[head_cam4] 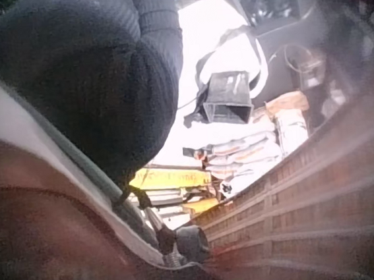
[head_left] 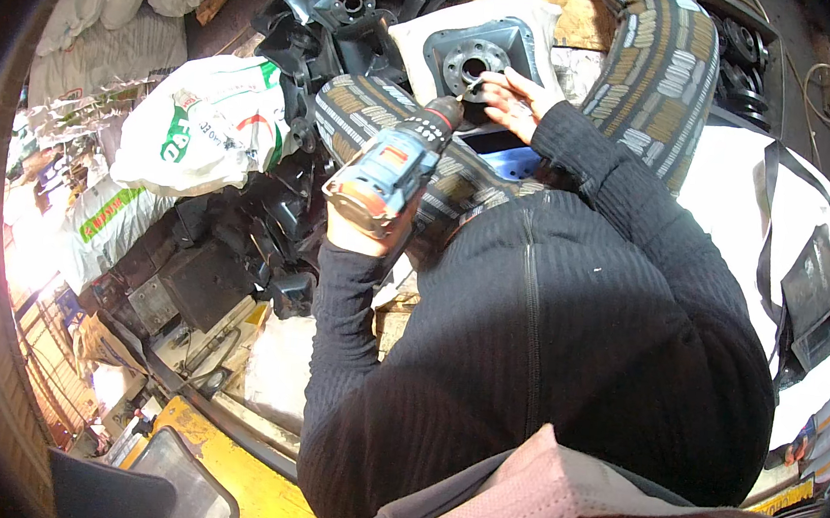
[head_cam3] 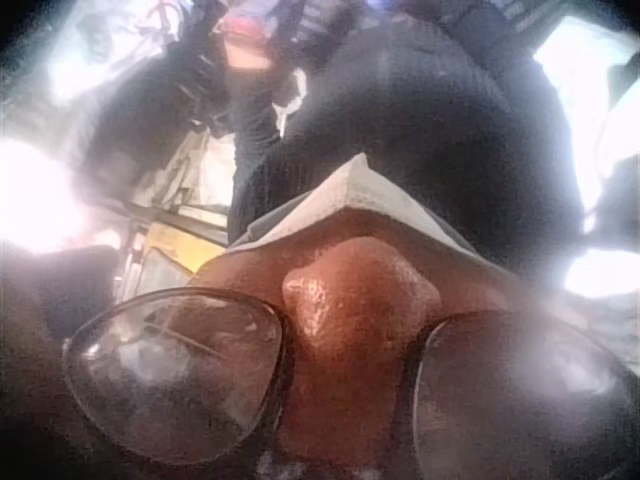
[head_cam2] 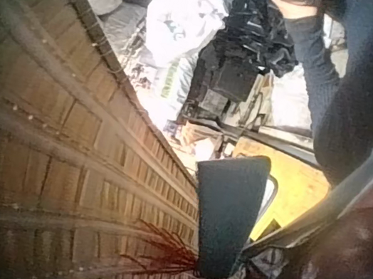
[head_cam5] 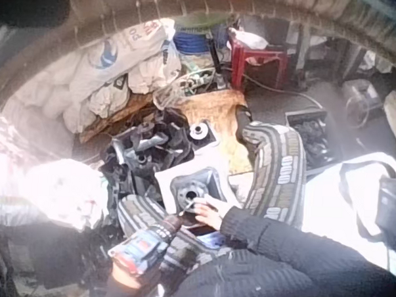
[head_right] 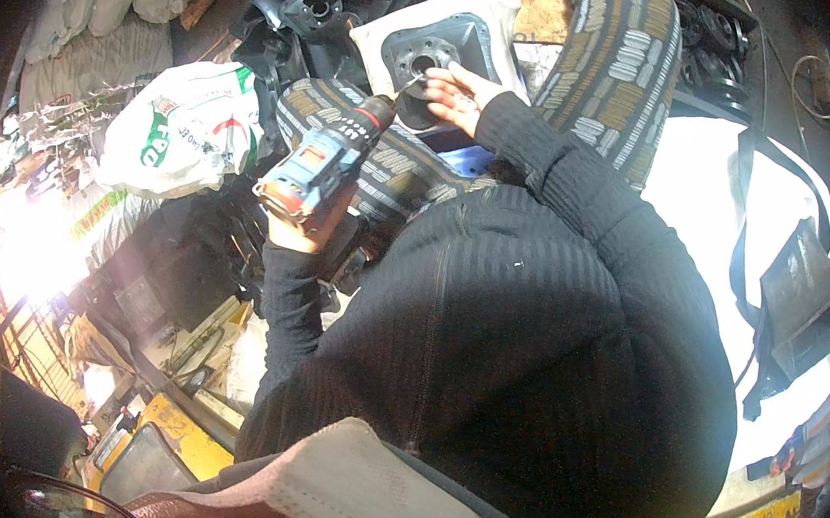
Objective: The person uses a cordless drill to make holes in black plastic parts placed on a cushioned surface. They repeatedly position the drill, apply pressure, and remove the parts after drilling.
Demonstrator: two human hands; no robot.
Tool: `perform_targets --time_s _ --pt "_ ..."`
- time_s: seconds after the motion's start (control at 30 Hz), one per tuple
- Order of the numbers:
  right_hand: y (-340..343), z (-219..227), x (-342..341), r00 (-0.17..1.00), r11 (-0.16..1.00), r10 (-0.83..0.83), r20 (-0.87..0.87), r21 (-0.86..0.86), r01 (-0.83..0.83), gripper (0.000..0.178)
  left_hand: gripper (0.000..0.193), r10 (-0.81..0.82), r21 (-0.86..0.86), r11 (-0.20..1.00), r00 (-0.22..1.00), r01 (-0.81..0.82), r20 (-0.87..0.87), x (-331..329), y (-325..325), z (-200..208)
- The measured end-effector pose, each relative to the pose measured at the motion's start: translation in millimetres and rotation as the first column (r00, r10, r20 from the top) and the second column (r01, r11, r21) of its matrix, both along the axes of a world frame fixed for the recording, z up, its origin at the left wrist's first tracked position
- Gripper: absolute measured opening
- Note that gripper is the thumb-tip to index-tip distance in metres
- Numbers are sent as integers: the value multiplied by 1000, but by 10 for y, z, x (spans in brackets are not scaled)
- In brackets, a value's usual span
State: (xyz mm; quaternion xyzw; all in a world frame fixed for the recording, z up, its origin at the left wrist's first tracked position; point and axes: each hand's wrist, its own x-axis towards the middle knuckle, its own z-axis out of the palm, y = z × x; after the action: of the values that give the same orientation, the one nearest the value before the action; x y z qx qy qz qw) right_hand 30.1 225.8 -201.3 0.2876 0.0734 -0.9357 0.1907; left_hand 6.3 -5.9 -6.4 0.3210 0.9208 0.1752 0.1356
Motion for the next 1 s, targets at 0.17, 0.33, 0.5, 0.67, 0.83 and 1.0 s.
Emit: perform_targets --time_s 0.17,0.33,0.5,0.67,0.83,1.0 --pt "386 -315 -232 973 463 180 145 860 -214 40 48 167 20 985 979 -170 115 -281 -164 -136" --pt "312 -264 -494 797 -63 499 340 932 -358 65 51 183 -97 981 964 -168 191 -503 -83 -271" --pt "248 -217 -474 868 76 477 137 978 -196 44 72 302 -180 950 898 -256 319 -656 65 -433" --pt "228 29 -457 897 86 442 -7 996 -35 42 57 85 -60 995 986 -77 145 -811 37 -376" --pt "159 26 -402 946 178 320 -53 984 -6 41 50 123 37 990 960 -137 251 -949 114 -333" --pt "130 -81 -364 955 139 295 24 988 -68 42 50 -10 150 988 967 -29 256 -1010 283 -351"
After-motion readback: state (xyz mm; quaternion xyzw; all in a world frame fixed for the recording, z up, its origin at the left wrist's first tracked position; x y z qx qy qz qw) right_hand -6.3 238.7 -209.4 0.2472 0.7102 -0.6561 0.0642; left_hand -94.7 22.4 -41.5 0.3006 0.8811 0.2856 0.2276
